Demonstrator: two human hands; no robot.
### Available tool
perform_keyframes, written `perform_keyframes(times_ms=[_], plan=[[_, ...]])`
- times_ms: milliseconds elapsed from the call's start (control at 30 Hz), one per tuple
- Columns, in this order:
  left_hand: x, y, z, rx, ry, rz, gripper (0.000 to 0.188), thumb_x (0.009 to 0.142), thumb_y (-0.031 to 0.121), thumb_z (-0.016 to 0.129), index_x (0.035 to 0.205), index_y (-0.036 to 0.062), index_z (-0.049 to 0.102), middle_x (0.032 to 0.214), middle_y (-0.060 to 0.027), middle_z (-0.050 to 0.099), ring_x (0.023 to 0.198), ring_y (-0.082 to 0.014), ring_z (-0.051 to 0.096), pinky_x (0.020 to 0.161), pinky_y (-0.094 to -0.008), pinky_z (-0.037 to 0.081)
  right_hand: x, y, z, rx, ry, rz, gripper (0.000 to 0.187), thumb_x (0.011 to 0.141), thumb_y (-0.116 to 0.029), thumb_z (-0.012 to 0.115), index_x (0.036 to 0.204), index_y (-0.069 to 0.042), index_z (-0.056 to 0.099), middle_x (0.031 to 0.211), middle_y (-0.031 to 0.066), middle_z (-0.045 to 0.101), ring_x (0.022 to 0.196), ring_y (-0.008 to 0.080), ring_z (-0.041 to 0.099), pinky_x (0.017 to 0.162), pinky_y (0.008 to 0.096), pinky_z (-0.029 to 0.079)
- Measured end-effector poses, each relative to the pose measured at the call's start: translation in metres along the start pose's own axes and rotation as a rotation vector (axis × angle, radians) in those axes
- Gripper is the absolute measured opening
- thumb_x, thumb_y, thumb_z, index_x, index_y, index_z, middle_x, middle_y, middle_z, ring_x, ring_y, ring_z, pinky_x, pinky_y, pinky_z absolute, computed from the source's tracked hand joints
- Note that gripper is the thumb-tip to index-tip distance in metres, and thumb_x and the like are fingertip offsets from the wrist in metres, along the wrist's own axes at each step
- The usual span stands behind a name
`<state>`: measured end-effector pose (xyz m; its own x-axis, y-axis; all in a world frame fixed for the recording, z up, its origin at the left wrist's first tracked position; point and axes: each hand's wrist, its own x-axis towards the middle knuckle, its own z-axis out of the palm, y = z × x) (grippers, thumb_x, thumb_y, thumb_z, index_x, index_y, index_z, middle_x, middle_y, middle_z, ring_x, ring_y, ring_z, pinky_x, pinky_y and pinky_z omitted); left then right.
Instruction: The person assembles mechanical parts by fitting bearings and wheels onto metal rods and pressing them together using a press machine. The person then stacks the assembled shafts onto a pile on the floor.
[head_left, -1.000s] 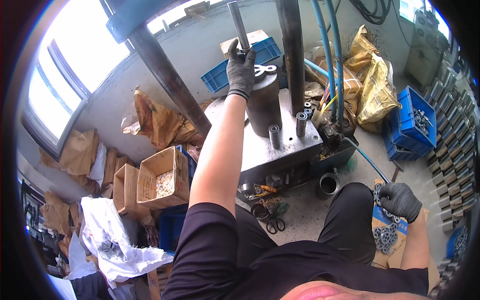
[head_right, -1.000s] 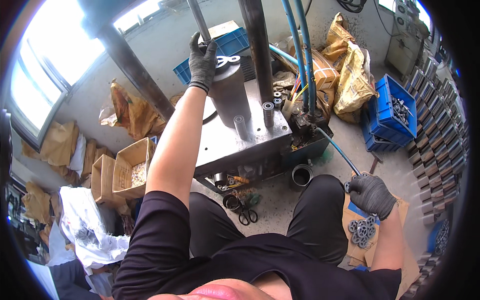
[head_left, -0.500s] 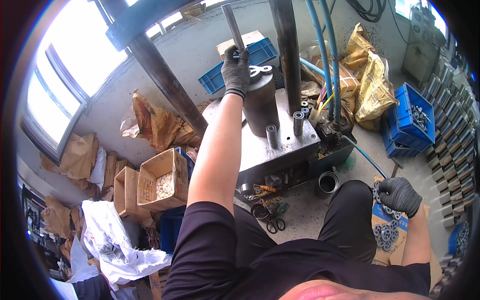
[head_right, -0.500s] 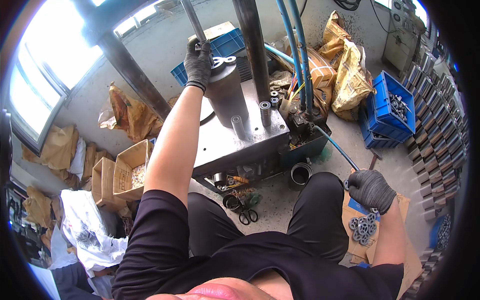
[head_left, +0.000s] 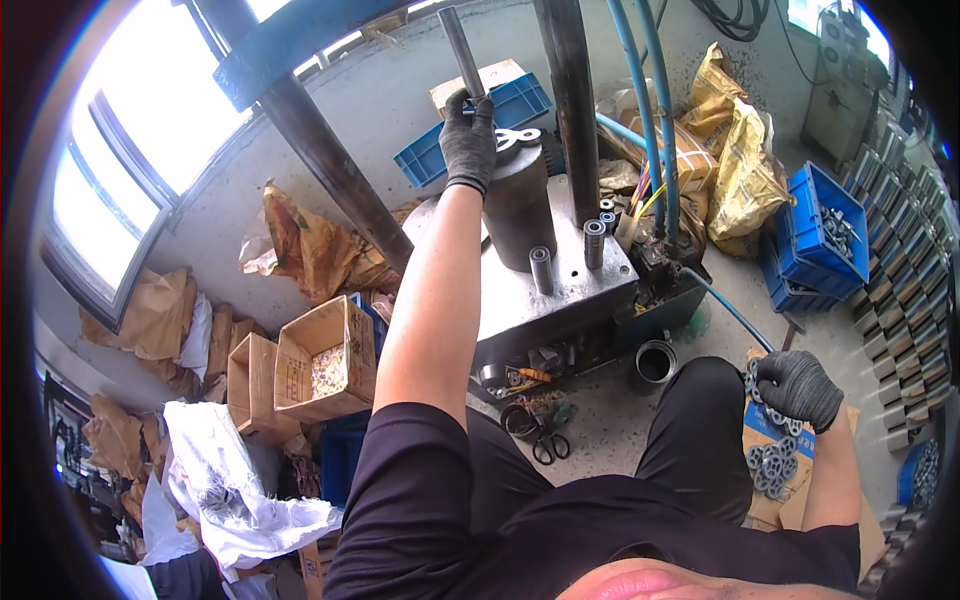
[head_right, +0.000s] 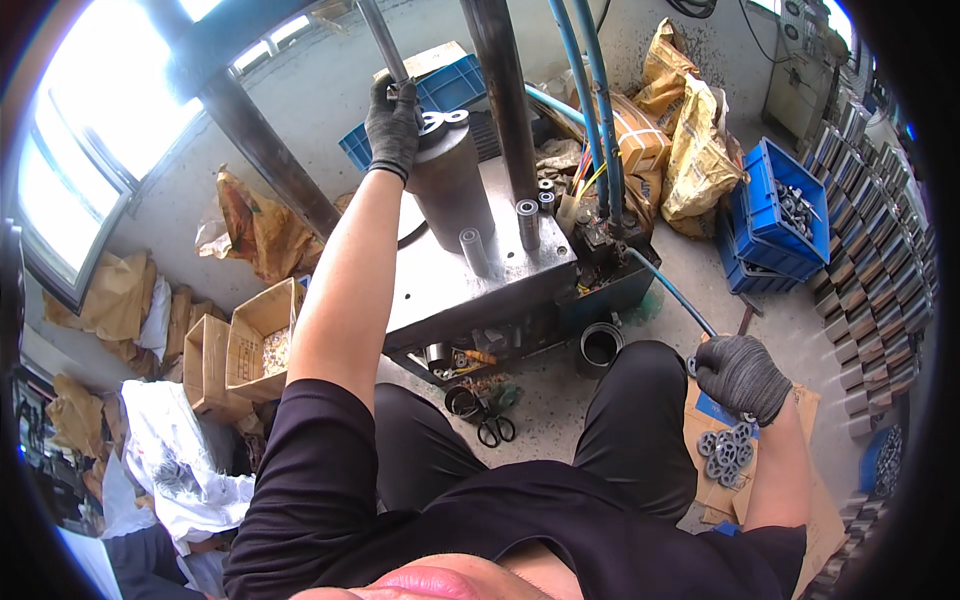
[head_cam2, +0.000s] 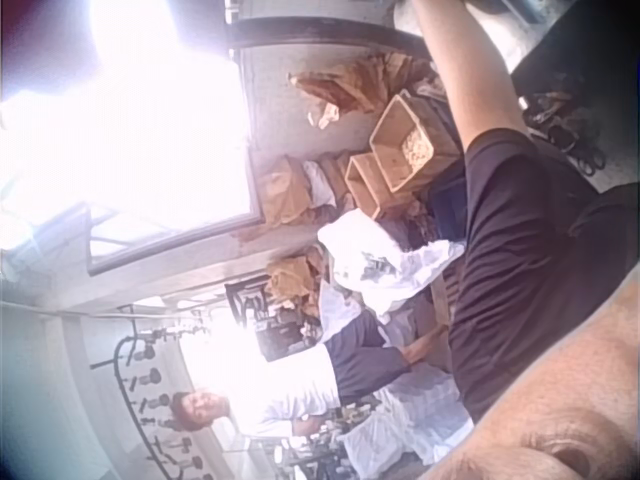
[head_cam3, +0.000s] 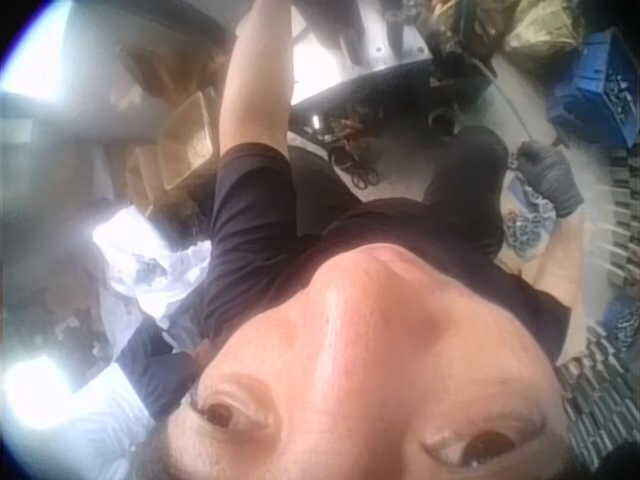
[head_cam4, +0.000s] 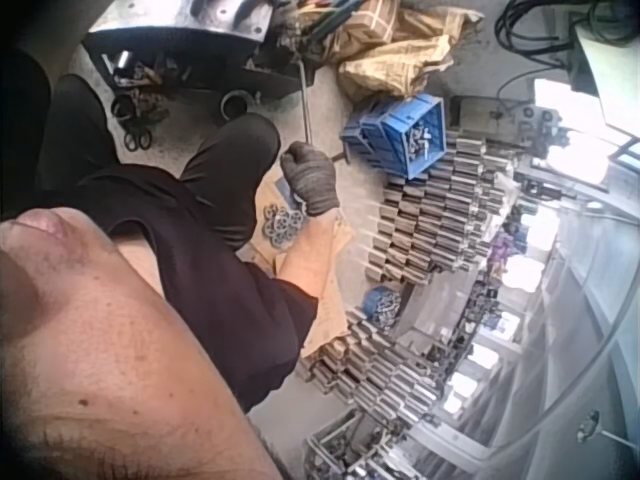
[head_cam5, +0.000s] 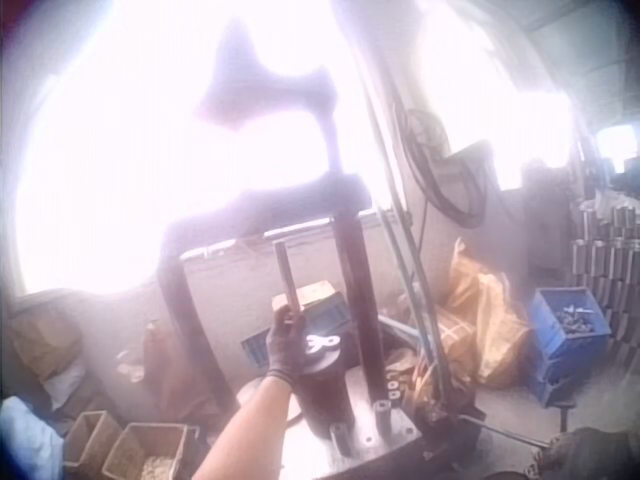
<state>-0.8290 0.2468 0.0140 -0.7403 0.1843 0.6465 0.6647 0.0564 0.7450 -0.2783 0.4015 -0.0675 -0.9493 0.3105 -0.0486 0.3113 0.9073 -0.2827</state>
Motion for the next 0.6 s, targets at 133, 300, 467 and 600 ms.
perform_keyframes(times_ms=[133, 300, 467, 600], plan=[[0.001, -0.002, 0.002, -0.023, -0.022, -0.035, 0.042, 0.098, 0.035, 0.071, 0.132, 0.0136, 0.06, 0.096, -0.0169, 0.074, 0.091, -0.0302, 0.073, 0.083, -0.043, 0.055, 0.0, 0.001, 0.001, -0.002, -0.003, 0.027, 0.019, 0.079, -0.023, 0.067, 0.084, -0.004, 0.072, 0.08, 0.0211, 0.067, 0.08, 0.0402, 0.068, 0.075, 0.048, 0.056], [0.003, -0.01, 0.006, -0.049, -0.01, 0.001, 0.041, 0.099, 0.033, 0.072, 0.132, 0.0122, 0.061, 0.09, -0.0095, 0.071, 0.08, -0.0199, 0.067, 0.072, -0.0357, 0.054, 0.0, -0.001, 0.001, -0.007, 0.0, 0.029, 0.019, 0.08, -0.022, 0.067, 0.084, -0.005, 0.072, 0.081, 0.0213, 0.068, 0.08, 0.0403, 0.069, 0.074, 0.0481, 0.056], [0.013, -0.024, 0.007, -0.045, 0.011, 0.051, 0.038, 0.1, 0.03, 0.072, 0.131, 0.0107, 0.062, 0.082, -0.0019, 0.067, 0.064, -0.0085, 0.06, 0.058, -0.0276, 0.05, 0.003, -0.001, -0.003, -0.064, -0.023, -0.014, 0.02, 0.081, -0.023, 0.067, 0.083, -0.003, 0.071, 0.079, 0.0192, 0.069, 0.08, 0.0394, 0.069, 0.074, 0.0482, 0.055], [0.01, -0.021, 0.007, -0.036, -0.008, 0.019, 0.041, 0.099, 0.032, 0.071, 0.133, 0.011, 0.061, 0.09, -0.0102, 0.07, 0.078, -0.0198, 0.066, 0.07, -0.0352, 0.052, 0.013, -0.006, -0.026, -0.04, -0.051, -0.023, 0.022, 0.082, -0.024, 0.068, 0.086, -0.003, 0.074, 0.079, 0.017, 0.07, 0.08, 0.0384, 0.07, 0.076, 0.0474, 0.056]])
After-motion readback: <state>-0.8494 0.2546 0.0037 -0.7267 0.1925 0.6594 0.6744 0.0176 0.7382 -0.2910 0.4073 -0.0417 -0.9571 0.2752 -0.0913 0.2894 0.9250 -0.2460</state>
